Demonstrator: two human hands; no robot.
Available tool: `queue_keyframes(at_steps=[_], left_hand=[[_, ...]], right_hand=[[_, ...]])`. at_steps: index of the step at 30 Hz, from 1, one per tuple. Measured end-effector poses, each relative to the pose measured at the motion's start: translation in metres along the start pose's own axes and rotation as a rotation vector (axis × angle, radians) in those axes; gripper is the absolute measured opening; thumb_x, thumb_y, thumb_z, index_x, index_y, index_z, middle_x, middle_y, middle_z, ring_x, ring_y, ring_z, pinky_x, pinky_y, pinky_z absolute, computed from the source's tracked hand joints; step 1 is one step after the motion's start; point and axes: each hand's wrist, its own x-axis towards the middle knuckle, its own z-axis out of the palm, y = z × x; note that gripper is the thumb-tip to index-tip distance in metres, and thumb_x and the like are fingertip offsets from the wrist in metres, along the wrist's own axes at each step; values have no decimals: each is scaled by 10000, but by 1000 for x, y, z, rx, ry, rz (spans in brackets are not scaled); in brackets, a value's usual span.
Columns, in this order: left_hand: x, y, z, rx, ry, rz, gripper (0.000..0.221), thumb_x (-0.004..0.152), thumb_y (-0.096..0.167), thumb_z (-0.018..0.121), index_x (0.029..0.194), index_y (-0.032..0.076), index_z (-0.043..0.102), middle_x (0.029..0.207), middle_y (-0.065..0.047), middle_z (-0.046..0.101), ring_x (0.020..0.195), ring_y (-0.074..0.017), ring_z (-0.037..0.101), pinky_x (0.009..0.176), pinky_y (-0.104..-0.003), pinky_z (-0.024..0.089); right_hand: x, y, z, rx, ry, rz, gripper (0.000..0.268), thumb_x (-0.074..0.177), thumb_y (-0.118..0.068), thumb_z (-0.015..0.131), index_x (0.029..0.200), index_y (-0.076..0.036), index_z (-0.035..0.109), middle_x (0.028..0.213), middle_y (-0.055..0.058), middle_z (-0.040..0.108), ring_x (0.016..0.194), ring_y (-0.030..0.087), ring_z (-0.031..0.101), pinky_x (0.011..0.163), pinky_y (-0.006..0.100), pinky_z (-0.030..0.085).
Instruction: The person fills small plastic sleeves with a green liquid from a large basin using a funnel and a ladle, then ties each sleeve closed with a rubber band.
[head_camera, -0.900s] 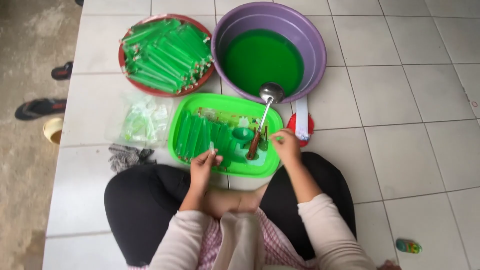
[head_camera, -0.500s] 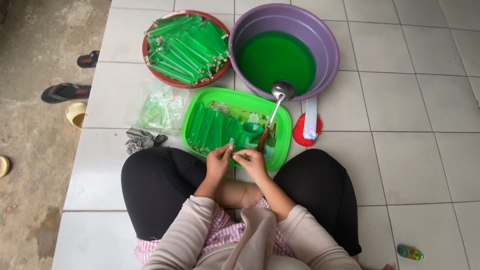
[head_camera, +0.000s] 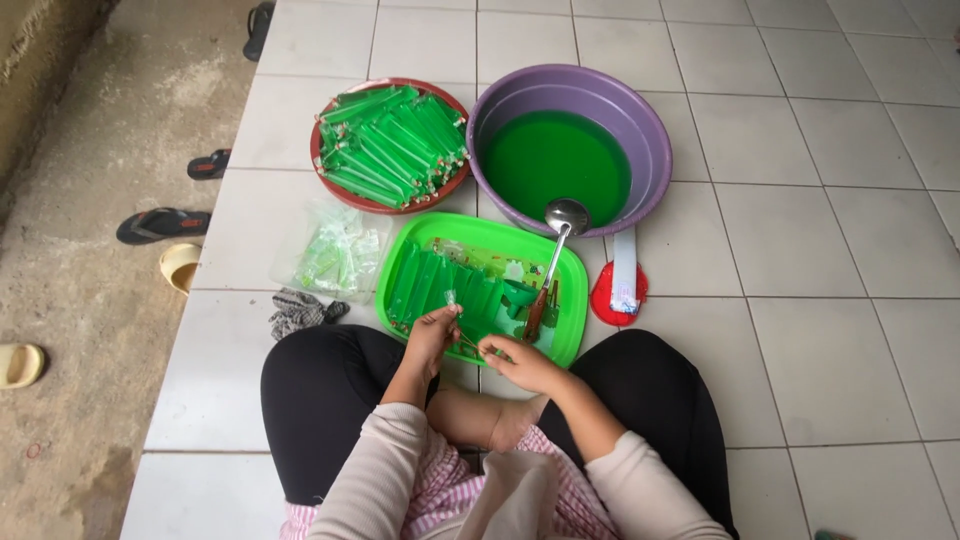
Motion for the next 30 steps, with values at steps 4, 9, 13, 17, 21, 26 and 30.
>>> queue_keyframes(at_steps=[4,9,13,17,21,26,30], left_hand=[[1,17,1,198,-64,55,257,986,231,692,1072,2,771,541,-37,519,487,-82,482,527,-217,403],[-13,60,23,631,-214,342,176,964,239,697,1045,147,825,488,-40,588,426,-108,568,498,-251,438],[-63,145,50,698,-399,618,147,966,141,692,1001,78,819,665,-169,636,661,-242,606,697,-389,492],[-104,228,75,600,-657,696,206,1032,118,586,876,74,713,672,-37,543,722,-152,486,737,-326,446],[-135,309,100,506,-955,644,200,1060,117,554,916,79,688,758,73,561,772,-64,483,761,-241,433],[-166,370,167,586,-1203,701,217,1053,169,559,909,94,703,722,51,553,727,-80,495,767,-265,460],[-114,374,223,735,-1081,759,215,996,150,581,819,116,699,642,50,542,667,-91,501,701,-258,434]], right_hand=[[-40,-124,-60,-420,-148,-20,230,1068,-186,471,1243,-124,607,1170,248,678,1011,485,673,908,580,551],[-39,-96,-95,-1242,-153,-548,255,1097,-339,324,1155,-268,562,931,38,639,652,250,650,766,428,494],[-42,-137,-132,-1530,-138,-688,131,1002,-355,428,1092,-314,515,922,-16,620,597,215,634,783,429,450],[-56,-220,-170,-1685,-80,-860,174,997,-426,414,1007,-267,482,895,-11,575,593,248,624,791,439,426],[-70,-303,-202,-1526,225,-1336,273,1040,-259,315,860,-177,504,861,54,542,595,276,527,686,421,444],[-27,-290,-275,-1462,862,-1463,56,1033,-314,566,1026,-264,589,1128,56,701,811,294,646,749,473,558],[124,-116,-232,-346,1000,-699,407,973,-143,563,1218,179,604,1181,475,584,1206,580,540,1042,669,390]])
